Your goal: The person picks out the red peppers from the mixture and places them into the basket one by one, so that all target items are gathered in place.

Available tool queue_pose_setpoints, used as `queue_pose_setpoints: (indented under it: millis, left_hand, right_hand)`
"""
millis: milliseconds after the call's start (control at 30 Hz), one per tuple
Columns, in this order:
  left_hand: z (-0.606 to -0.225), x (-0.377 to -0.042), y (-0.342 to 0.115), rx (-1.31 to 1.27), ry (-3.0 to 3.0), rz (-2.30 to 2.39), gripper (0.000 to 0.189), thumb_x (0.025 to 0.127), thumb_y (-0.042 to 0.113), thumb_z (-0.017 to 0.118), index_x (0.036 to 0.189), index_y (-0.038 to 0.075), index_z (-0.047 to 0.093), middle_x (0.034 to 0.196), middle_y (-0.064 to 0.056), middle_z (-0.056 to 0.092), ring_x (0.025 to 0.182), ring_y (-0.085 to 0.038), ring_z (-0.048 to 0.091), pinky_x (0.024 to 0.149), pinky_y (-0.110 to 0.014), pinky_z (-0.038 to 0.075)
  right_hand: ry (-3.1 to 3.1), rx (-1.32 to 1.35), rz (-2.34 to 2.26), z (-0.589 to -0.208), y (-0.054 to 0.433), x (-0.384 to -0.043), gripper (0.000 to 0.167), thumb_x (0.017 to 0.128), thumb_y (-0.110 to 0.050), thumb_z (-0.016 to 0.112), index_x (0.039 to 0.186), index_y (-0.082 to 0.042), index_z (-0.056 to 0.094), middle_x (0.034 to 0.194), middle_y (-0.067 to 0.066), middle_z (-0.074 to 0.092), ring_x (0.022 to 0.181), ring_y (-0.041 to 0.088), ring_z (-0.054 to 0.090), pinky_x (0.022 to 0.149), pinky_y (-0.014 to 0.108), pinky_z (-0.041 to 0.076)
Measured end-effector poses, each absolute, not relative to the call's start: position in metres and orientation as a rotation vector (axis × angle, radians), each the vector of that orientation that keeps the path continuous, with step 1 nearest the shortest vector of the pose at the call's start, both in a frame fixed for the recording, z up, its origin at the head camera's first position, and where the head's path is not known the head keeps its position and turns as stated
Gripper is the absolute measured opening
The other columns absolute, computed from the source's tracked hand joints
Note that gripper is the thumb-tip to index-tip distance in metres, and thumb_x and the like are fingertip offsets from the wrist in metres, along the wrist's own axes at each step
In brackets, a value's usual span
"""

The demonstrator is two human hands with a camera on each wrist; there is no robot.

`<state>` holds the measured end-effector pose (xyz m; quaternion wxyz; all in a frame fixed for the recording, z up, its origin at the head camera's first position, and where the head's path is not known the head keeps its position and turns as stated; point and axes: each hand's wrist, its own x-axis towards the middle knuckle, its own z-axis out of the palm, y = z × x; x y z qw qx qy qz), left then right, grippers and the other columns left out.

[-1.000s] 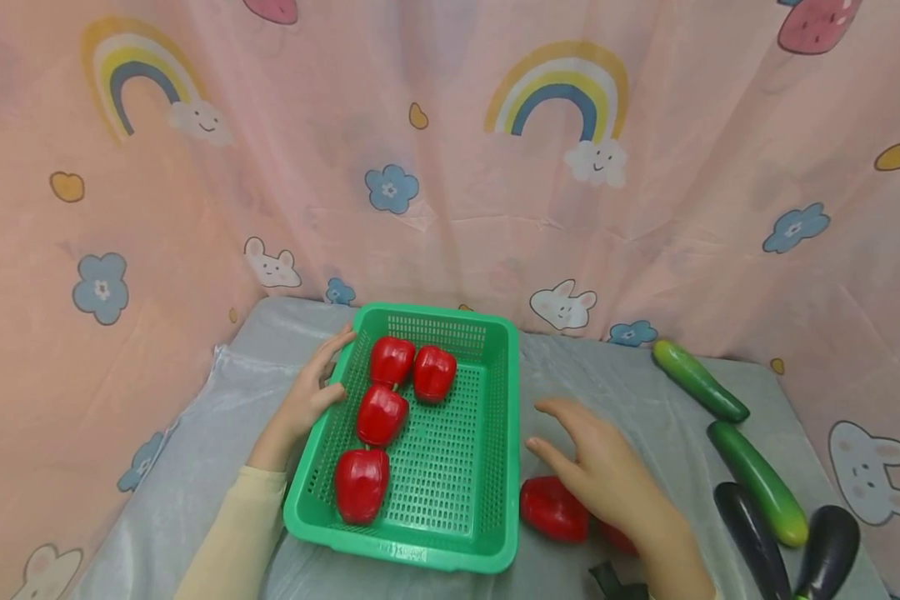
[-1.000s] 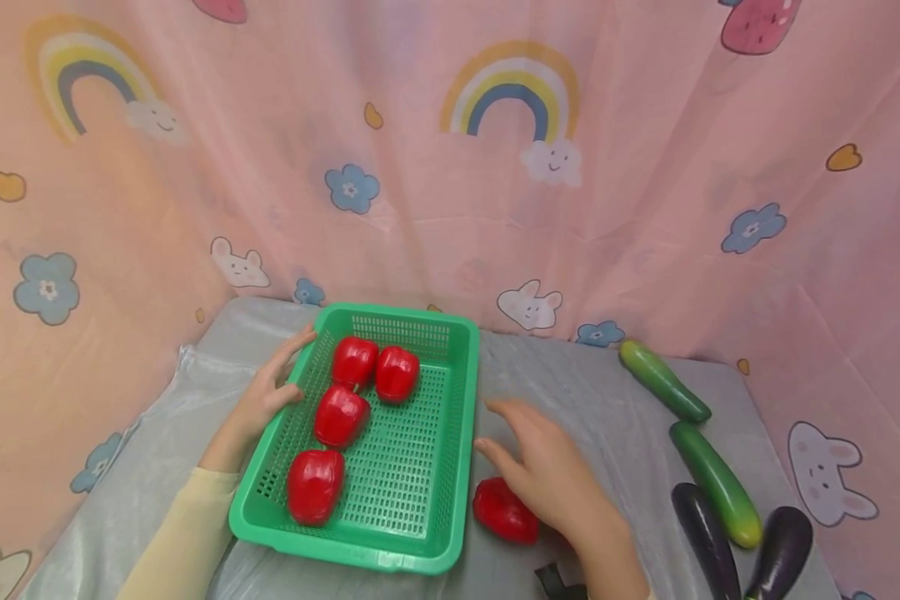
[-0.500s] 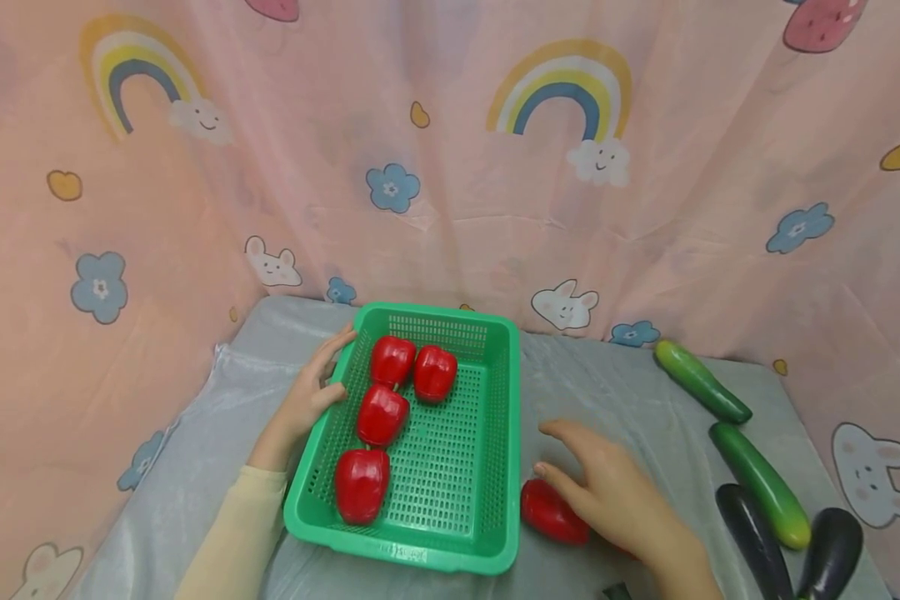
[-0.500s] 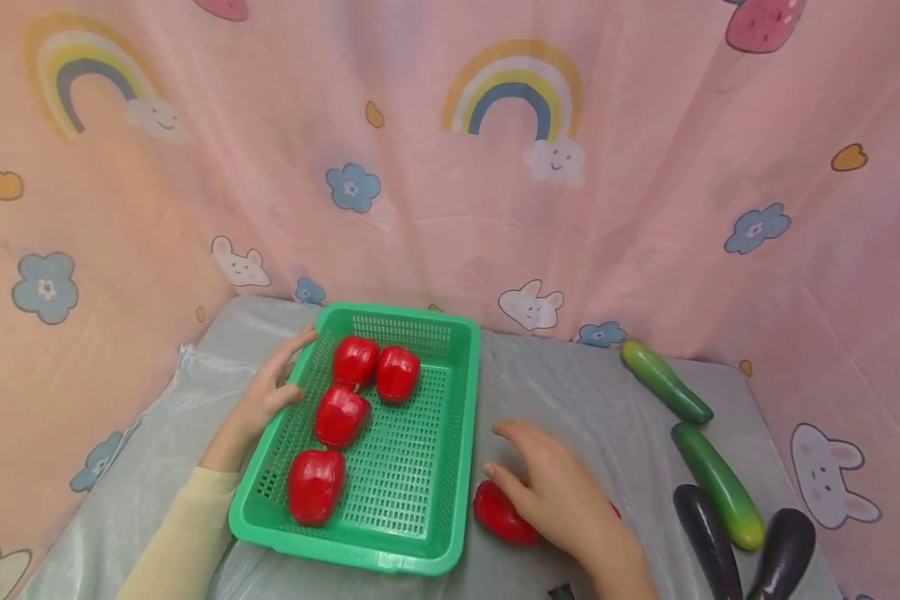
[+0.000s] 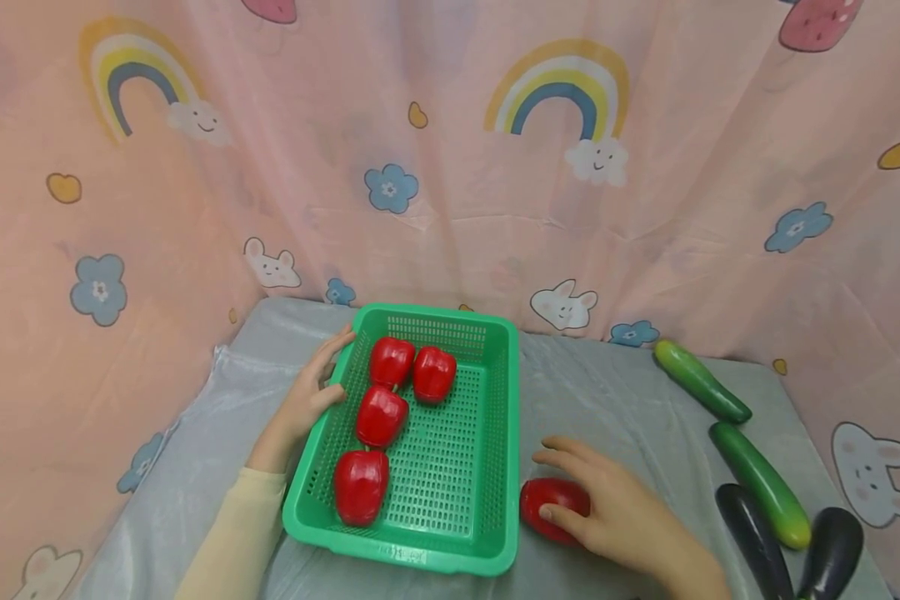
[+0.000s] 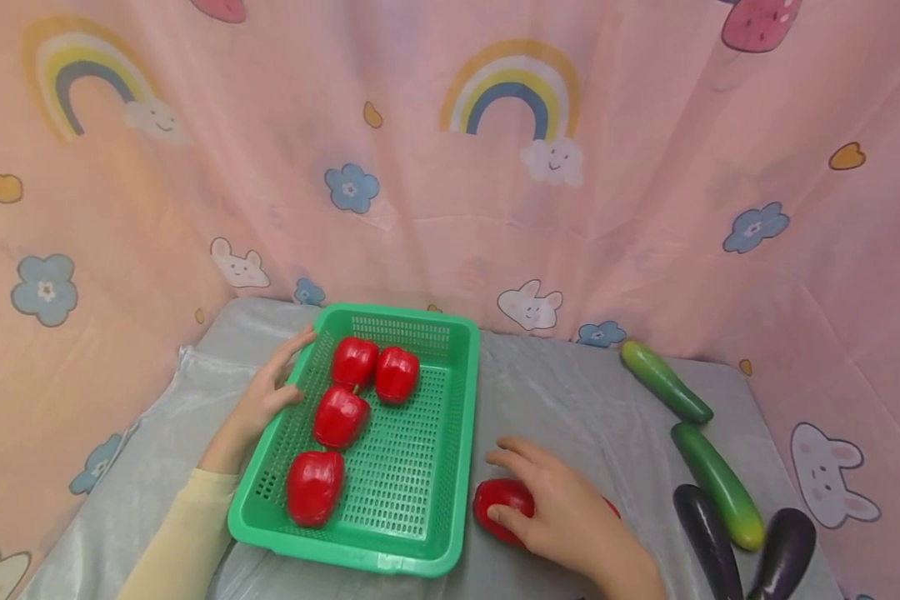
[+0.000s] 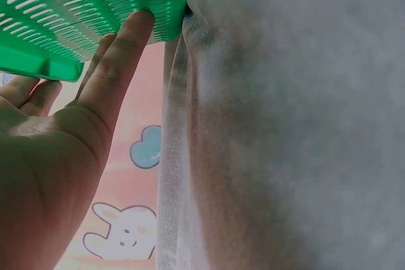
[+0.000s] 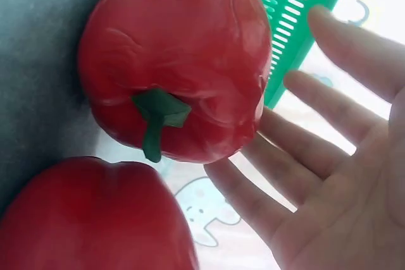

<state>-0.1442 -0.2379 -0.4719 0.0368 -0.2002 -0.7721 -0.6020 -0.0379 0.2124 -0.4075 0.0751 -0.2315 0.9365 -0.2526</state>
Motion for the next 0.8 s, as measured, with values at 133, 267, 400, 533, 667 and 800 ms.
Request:
queue_pose_setpoints:
  millis: [133, 267, 400, 533, 667, 800]
  left_hand:
    - [-0.472, -0.144, -0.238, -0.623, -2.362, -1.857, 0.085, 0.084, -0.005, 0.05, 0.168, 0.002, 0.038, 0.181, -0.014, 0.02, 0.156, -0.051, 0.034, 0.093, -0.031, 0.049]
    - [-0.472, -0.145, -0.238, -0.633, -2.36, -1.848, 0.086, 0.084, -0.006, 0.05, 0.168, 0.002, 0.038, 0.18, -0.015, 0.02, 0.156, -0.051, 0.033, 0.093, -0.031, 0.048]
    - [-0.475, -0.146, -0.239, -0.646, -2.354, -1.842, 0.086, 0.084, -0.007, 0.05, 0.168, 0.001, 0.038, 0.18, -0.015, 0.021, 0.155, -0.05, 0.035, 0.101, -0.027, 0.046]
    - [-0.477, -0.147, -0.24, -0.643, -2.343, -1.868, 0.085, 0.085, -0.007, 0.05, 0.168, 0.002, 0.038, 0.18, -0.014, 0.02, 0.152, -0.05, 0.04, 0.099, -0.027, 0.049]
    - [-0.476, -0.147, -0.24, -0.634, -2.348, -1.879, 0.084, 0.086, -0.005, 0.05, 0.169, 0.004, 0.038, 0.181, -0.011, 0.02, 0.151, -0.051, 0.041, 0.095, -0.029, 0.052]
    - [-0.476, -0.146, -0.24, -0.638, -2.352, -1.869, 0.084, 0.086, -0.006, 0.05, 0.169, 0.003, 0.038, 0.181, -0.012, 0.02, 0.154, -0.051, 0.036, 0.094, -0.029, 0.051]
  right_hand:
    - [2.76, -0.755, -0.751, -0.41, 0.215, -0.036, 0.057, 0.088, -0.037, 0.089, 0.142, -0.027, 0.073, 0.153, 0.008, 0.061, 0.133, 0.037, 0.062, 0.09, 0.056, 0.062]
    - [2.747, -0.898, -0.75, -0.415, 0.217, -0.033, 0.049, 0.09, -0.031, 0.087, 0.137, -0.035, 0.076, 0.154, 0.007, 0.061, 0.132, 0.035, 0.064, 0.093, 0.057, 0.06]
    - [2.73, -0.92, -0.741, -0.417, 0.216, -0.033, 0.044, 0.091, -0.031, 0.086, 0.133, -0.041, 0.077, 0.155, 0.003, 0.06, 0.133, 0.031, 0.064, 0.096, 0.056, 0.06]
    - [2.723, -0.925, -0.726, -0.418, 0.216, -0.035, 0.042, 0.091, -0.029, 0.085, 0.132, -0.038, 0.079, 0.155, 0.001, 0.06, 0.132, 0.028, 0.064, 0.096, 0.053, 0.06]
    - [2.744, -0.937, -0.697, -0.42, 0.216, -0.034, 0.043, 0.091, -0.027, 0.085, 0.133, -0.033, 0.079, 0.155, 0.0, 0.06, 0.131, 0.026, 0.064, 0.097, 0.051, 0.06]
    - [2.723, -0.879, -0.661, -0.421, 0.215, -0.036, 0.047, 0.092, -0.033, 0.084, 0.138, -0.025, 0.077, 0.156, 0.001, 0.059, 0.132, 0.028, 0.063, 0.097, 0.056, 0.059]
